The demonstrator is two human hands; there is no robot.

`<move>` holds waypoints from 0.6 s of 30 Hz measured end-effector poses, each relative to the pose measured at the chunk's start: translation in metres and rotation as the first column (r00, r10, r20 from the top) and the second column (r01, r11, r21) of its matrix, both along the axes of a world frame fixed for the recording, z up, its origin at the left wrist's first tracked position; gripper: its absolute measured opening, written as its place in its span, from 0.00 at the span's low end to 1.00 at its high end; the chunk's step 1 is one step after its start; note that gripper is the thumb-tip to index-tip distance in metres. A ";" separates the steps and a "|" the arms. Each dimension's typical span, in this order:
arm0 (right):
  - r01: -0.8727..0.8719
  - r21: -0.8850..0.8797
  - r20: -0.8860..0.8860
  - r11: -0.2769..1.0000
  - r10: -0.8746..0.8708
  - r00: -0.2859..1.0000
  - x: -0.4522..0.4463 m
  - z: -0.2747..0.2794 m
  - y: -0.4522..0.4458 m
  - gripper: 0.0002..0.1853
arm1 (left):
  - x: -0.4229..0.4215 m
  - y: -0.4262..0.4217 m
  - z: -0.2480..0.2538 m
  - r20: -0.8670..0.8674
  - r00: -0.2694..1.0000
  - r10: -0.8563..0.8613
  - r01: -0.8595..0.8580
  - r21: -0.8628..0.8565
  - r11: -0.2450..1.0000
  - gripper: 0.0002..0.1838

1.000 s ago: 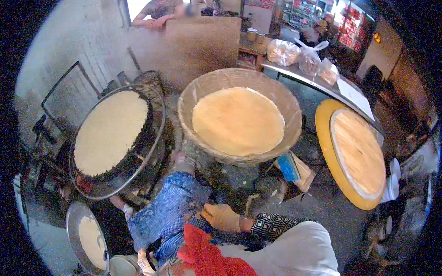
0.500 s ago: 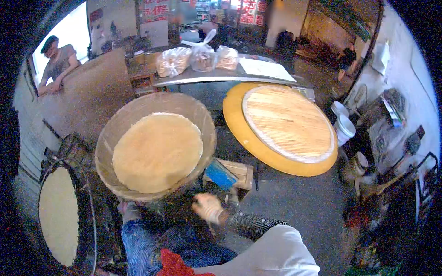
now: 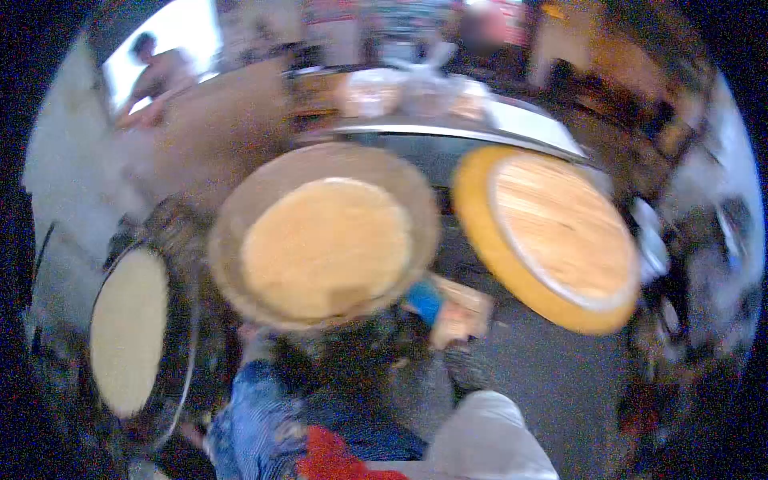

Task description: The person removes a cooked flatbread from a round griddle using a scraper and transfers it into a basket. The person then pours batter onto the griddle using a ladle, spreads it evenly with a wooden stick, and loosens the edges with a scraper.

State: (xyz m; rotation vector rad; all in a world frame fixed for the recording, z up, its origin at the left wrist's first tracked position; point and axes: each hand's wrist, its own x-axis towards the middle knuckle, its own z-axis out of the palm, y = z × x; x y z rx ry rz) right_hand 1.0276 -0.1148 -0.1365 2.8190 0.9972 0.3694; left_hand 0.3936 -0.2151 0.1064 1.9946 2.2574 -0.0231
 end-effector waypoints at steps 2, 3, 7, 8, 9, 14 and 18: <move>-0.030 -0.010 -0.038 0.999 0.030 0.999 -0.018 0.011 0.002 0.28 | -0.017 -0.032 -0.001 -0.018 0.998 0.068 -0.068 -0.027 0.997 0.21; -0.043 -0.028 -0.031 0.999 0.042 0.999 -0.021 0.016 0.002 0.32 | -0.029 -0.043 -0.002 -0.037 0.998 0.057 -0.060 -0.071 0.996 0.22; -0.142 -0.148 -0.350 0.979 0.082 0.933 -0.042 0.082 0.018 0.63 | -0.026 -0.067 0.010 0.035 0.995 0.098 -0.089 -0.202 0.975 0.20; -0.034 -0.169 -0.305 0.985 -0.019 0.952 -0.038 0.066 0.033 0.57 | -0.021 -0.066 0.002 0.009 0.987 0.159 -0.152 -0.245 0.958 0.17; 0.070 -0.199 -0.023 0.978 -0.076 0.997 -0.006 -0.006 0.046 0.36 | -0.014 -0.061 0.004 -0.022 0.986 0.168 -0.167 -0.293 0.941 0.15; -0.318 0.005 -0.246 0.948 0.310 0.919 0.004 0.035 0.010 0.18 | -0.017 -0.056 0.026 0.119 0.989 0.091 -0.068 -0.187 0.980 0.15; -0.542 0.077 -0.238 0.837 0.544 0.805 -0.055 0.110 -0.048 0.13 | -0.048 -0.025 0.064 0.259 0.962 0.084 -0.146 0.233 0.961 0.21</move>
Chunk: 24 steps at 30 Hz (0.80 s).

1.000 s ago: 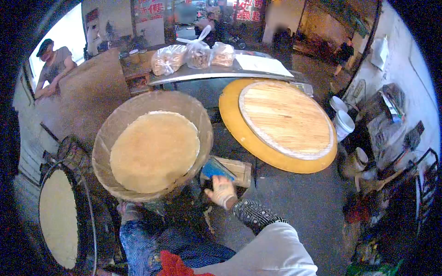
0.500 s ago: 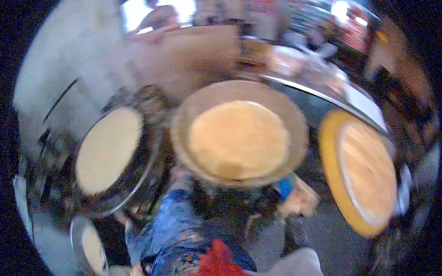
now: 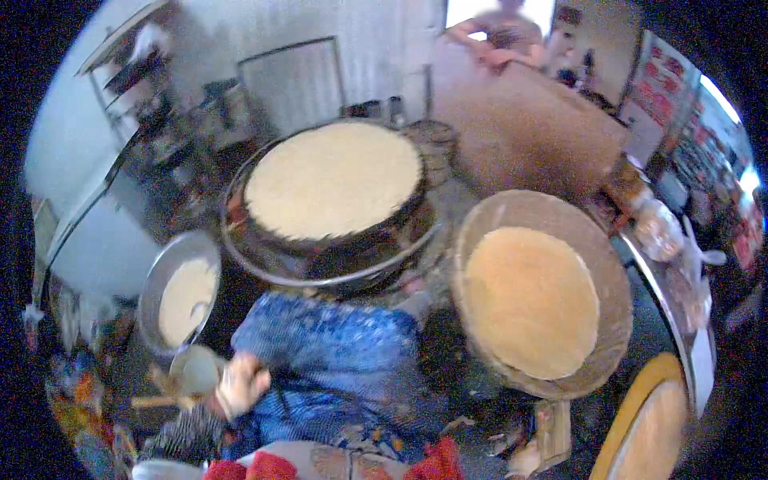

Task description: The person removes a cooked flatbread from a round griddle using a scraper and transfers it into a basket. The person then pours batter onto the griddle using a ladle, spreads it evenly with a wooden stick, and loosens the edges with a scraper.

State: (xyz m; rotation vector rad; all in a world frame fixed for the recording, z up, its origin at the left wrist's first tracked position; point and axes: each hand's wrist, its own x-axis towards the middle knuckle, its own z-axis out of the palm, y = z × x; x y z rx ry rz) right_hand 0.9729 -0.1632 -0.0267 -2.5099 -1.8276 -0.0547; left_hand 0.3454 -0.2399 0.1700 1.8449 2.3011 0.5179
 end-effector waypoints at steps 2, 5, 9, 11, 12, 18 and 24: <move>-0.014 0.167 -0.033 0.986 0.020 0.999 0.009 -0.062 -0.023 0.24 | -0.046 0.024 -0.033 -0.091 0.962 0.258 -0.243 0.150 0.958 0.33; 0.154 0.000 -0.935 0.988 -0.055 0.351 -0.052 -0.053 -0.012 0.28 | -0.083 0.062 -0.031 -0.251 0.867 0.431 -0.499 -0.468 0.730 0.48; 0.005 0.027 -0.905 1.000 0.027 -0.424 -0.224 0.119 0.061 0.26 | -0.123 0.079 -0.066 -0.027 0.951 0.308 -0.272 -0.541 0.795 0.28; -0.144 0.308 -0.939 0.940 0.277 -0.204 -0.238 0.113 0.102 0.21 | -0.131 0.087 -0.066 -0.143 0.963 0.230 -0.270 -0.428 0.862 0.18; -0.179 0.378 -0.920 0.908 0.348 -0.178 -0.255 0.113 0.118 0.21 | -0.138 0.096 -0.050 -0.184 0.937 0.297 -0.342 -0.319 0.884 0.15; -0.676 0.691 -0.282 0.257 0.957 0.075 -0.453 0.191 0.237 0.16 | -0.266 0.114 -0.067 -0.205 0.735 0.646 -0.678 -0.244 0.694 0.29; -0.754 0.642 0.025 0.140 0.979 0.204 -0.570 0.136 0.319 0.15 | -0.322 0.168 -0.053 -0.348 0.828 0.440 -0.481 -0.037 0.876 0.43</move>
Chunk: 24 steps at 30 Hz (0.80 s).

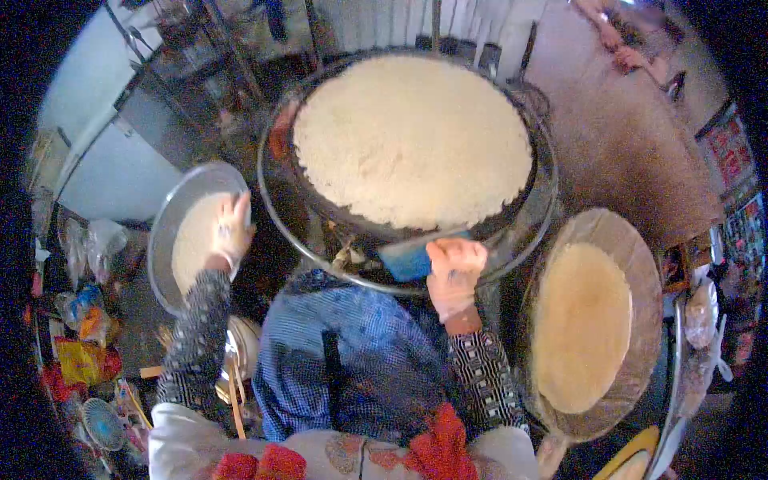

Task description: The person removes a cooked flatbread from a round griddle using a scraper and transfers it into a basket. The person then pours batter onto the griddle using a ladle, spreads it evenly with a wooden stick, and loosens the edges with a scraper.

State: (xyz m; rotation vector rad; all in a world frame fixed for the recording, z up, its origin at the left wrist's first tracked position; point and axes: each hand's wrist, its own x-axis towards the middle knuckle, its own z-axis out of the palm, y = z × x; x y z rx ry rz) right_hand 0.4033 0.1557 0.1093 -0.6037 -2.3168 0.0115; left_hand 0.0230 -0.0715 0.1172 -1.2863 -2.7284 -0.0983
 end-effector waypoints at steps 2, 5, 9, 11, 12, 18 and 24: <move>0.039 -0.030 0.047 0.999 -0.038 0.998 -0.007 -0.001 -0.006 0.16 | -0.033 0.021 -0.008 -0.146 0.972 -0.186 0.191 0.024 0.981 0.43; 0.040 -0.009 0.076 0.999 -0.039 0.996 -0.025 -0.002 -0.005 0.13 | -0.059 0.057 -0.006 -0.246 0.883 -0.399 0.351 -0.218 0.911 0.34; 0.030 0.018 0.042 0.999 -0.031 0.999 -0.038 -0.002 0.002 0.09 | -0.063 0.092 -0.050 -0.100 0.825 -0.556 0.229 -0.840 0.491 0.13; 0.044 0.028 0.049 0.999 -0.045 0.998 -0.041 0.001 0.000 0.08 | -0.034 0.083 -0.034 -0.064 0.852 -0.520 0.269 -0.798 0.539 0.12; 0.050 0.041 0.045 0.998 -0.052 0.998 -0.043 0.004 0.000 0.07 | -0.024 0.075 -0.036 -0.074 0.840 -0.538 0.287 -0.781 0.555 0.10; 0.035 0.032 0.136 0.999 -0.039 0.990 -0.041 0.008 -0.001 0.07 | 0.168 0.077 -0.047 0.015 0.898 -0.440 0.380 -0.530 0.758 0.10; 0.024 0.014 0.153 1.000 -0.026 0.988 -0.041 -0.001 -0.003 0.10 | 0.328 0.035 -0.024 0.104 0.395 -0.913 0.870 0.277 0.408 0.12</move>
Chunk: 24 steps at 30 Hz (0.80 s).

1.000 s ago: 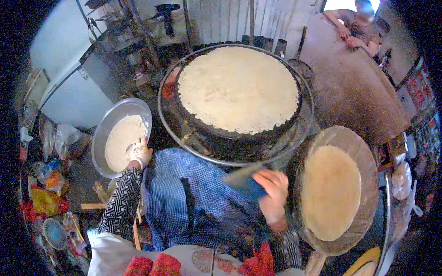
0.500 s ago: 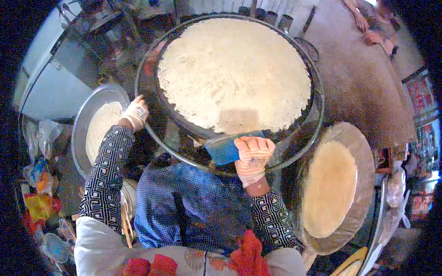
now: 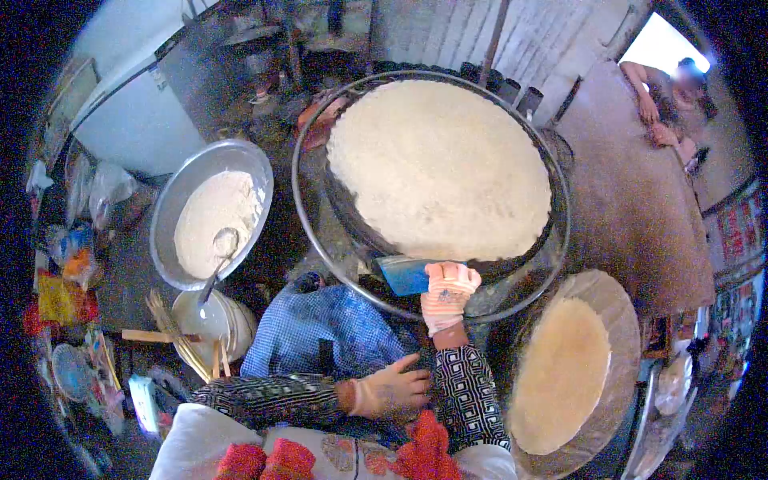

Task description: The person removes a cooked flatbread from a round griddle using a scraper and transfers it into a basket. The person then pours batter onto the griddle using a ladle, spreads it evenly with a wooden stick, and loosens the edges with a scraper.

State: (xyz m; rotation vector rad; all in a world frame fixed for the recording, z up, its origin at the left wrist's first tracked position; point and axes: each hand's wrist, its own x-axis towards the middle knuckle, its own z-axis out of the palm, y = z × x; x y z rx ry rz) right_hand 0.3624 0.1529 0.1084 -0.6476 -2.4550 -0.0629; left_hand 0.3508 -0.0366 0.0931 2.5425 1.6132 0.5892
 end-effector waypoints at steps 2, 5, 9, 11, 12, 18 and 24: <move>-0.011 -0.008 -0.012 1.000 0.011 1.000 0.004 0.001 -0.002 0.11 | -0.025 -0.024 0.019 0.100 0.995 0.029 -0.039 0.104 0.994 0.14; 0.010 -0.005 -0.044 1.000 -0.011 0.999 0.006 0.001 -0.004 0.09 | -0.095 -0.054 0.050 0.090 0.896 0.436 -0.412 -0.203 0.888 0.29; 0.077 0.015 -0.057 0.997 -0.076 0.996 0.010 0.001 -0.003 0.07 | -0.137 -0.080 0.012 -0.178 0.572 0.801 -0.796 -0.359 0.488 0.44; 0.087 0.008 -0.013 0.996 -0.087 0.996 0.011 -0.002 -0.002 0.05 | -0.144 -0.077 0.004 -0.269 0.490 0.829 -0.775 -0.569 0.274 0.43; 0.089 0.012 -0.012 0.996 -0.089 0.996 0.010 -0.004 -0.001 0.05 | -0.143 -0.075 -0.003 -0.335 0.468 0.817 -0.845 -0.440 0.304 0.44; 0.056 0.034 -0.035 0.998 -0.055 0.998 0.008 -0.008 0.001 0.04 | -0.156 -0.083 -0.021 -0.309 0.399 0.863 -0.878 -0.401 0.262 0.43; 0.081 -0.007 -0.014 0.997 -0.081 0.997 0.000 0.005 -0.004 0.08 | -0.143 -0.083 -0.011 -0.341 0.358 0.869 -0.890 -0.405 0.207 0.42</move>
